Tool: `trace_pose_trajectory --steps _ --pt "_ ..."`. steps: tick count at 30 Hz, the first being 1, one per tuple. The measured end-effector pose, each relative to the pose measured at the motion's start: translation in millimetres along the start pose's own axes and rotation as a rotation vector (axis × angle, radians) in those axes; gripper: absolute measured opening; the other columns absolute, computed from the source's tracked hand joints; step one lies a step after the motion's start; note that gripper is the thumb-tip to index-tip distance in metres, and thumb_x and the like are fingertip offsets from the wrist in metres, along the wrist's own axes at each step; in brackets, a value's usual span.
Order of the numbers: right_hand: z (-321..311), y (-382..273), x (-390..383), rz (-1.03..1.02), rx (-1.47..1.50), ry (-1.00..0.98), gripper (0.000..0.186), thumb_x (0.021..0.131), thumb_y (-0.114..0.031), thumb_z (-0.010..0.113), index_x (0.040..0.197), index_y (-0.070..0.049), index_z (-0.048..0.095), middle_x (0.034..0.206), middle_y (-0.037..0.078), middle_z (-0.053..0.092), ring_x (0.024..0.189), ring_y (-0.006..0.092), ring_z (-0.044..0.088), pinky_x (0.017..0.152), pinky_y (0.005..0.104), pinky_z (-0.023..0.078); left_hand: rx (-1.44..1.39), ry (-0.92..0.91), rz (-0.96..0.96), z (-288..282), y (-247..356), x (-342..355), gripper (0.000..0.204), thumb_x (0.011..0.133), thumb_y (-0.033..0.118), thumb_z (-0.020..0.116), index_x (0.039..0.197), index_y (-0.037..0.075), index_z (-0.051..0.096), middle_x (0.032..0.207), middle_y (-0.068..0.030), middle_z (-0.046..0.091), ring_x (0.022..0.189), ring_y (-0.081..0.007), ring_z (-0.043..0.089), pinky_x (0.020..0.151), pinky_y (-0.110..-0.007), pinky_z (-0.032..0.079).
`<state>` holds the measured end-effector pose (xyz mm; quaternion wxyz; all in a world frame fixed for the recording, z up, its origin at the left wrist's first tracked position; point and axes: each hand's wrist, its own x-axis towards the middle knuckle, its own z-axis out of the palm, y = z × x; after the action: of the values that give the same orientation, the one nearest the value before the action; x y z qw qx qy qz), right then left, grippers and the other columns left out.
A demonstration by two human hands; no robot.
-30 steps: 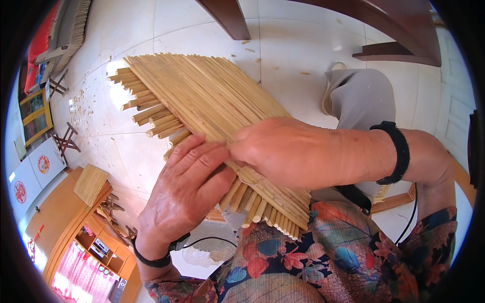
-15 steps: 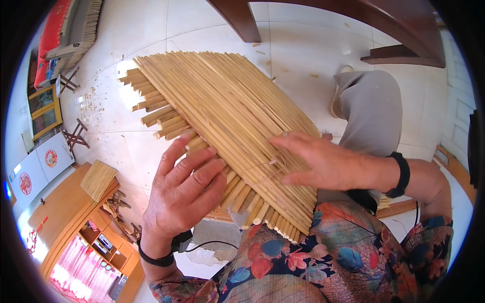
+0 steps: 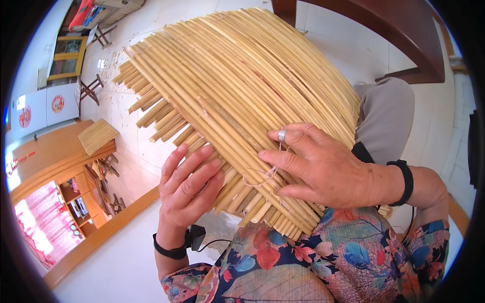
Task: The person sews together strips of bamboo with a needle and thread to create a mat, pulling the thread through the gaps and wrapping it around the ends of the strips.
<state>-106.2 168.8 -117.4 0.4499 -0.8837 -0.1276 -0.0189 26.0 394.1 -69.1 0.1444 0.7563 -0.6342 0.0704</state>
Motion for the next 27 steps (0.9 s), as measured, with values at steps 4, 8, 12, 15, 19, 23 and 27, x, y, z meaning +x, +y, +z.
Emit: trace_pose_trajectory --steps 4,8,12,15,19,23,27 --pt "-3.3 -7.9 0.5 0.003 -0.041 -0.016 0.053 0.076 -0.026 0.07 0.121 -0.004 0.053 0.112 0.021 0.051 0.11 0.035 0.046 0.095 0.0393 0.04 -0.053 0.076 0.005 5.4 -0.4 -9.9 0.019 0.07 0.002 0.072 0.084 0.01 0.063 0.103 -0.0041 0.065 0.105 -0.0247 0.06 0.098 -0.042 0.042" --pt "-5.7 -11.4 5.4 0.004 -0.096 -0.043 0.054 0.076 -0.026 0.07 0.122 -0.004 0.053 0.112 0.022 0.051 0.109 0.0348 0.047 0.094 0.0397 0.042 -0.067 0.095 0.009 6.1 -2.9 -12.5 0.018 0.071 0.004 0.072 0.085 0.01 0.062 0.104 -0.0045 0.064 0.106 -0.0252 0.06 0.097 -0.042 0.042" --pt "-7.3 -14.9 7.7 0.018 -0.097 -0.06 0.053 0.076 -0.025 0.07 0.121 -0.003 0.053 0.111 0.021 0.051 0.108 0.0343 0.048 0.093 0.0403 0.043 -0.082 0.098 0.011 6.2 -3.8 -14.4 0.018 0.071 0.004 0.071 0.086 0.01 0.062 0.104 -0.0048 0.064 0.107 -0.0255 0.06 0.097 -0.042 0.043" --pt "-8.0 -13.9 9.3 0.0 -0.117 -0.031 0.048 0.076 -0.024 0.07 0.117 -0.004 0.055 0.108 0.019 0.053 0.104 0.0326 0.051 0.09 0.0393 0.044 -0.078 0.109 0.015 8.3 -4.1 -14.7 0.018 0.071 0.004 0.071 0.086 0.01 0.062 0.104 -0.0049 0.064 0.107 -0.0255 0.06 0.097 -0.041 0.043" --pt "-21.2 -23.7 16.0 -0.014 -0.014 0.028 0.037 0.075 -0.019 0.07 0.108 -0.005 0.057 0.095 0.013 0.055 0.091 0.0291 0.056 0.077 0.0363 0.049 -0.09 0.107 0.007 4.2 -1.0 -12.8 0.018 0.071 0.004 0.071 0.085 0.009 0.063 0.103 -0.0049 0.064 0.106 -0.0255 0.06 0.096 -0.041 0.043" --pt "-23.0 -33.4 29.9 -0.165 -0.051 0.011 0.021 0.075 -0.011 0.067 0.092 -0.004 0.057 0.083 0.011 0.051 0.077 0.0264 0.056 0.064 0.0331 0.049 -0.07 0.11 0.029 1.4 1.4 -7.6 0.017 0.07 0.004 0.072 0.084 0.009 0.063 0.102 -0.0051 0.065 0.104 -0.0255 0.061 0.095 -0.041 0.044" --pt "-17.0 -38.4 38.5 -0.118 -0.166 -0.005 0.013 0.071 -0.008 0.061 0.081 -0.004 0.053 0.078 0.008 0.048 0.073 0.0249 0.055 0.062 0.0319 0.048 -0.056 0.105 0.052 1.7 2.1 -4.3 0.018 0.069 0.004 0.072 0.083 0.009 0.063 0.101 -0.0053 0.065 0.104 -0.0253 0.061 0.095 -0.041 0.044"
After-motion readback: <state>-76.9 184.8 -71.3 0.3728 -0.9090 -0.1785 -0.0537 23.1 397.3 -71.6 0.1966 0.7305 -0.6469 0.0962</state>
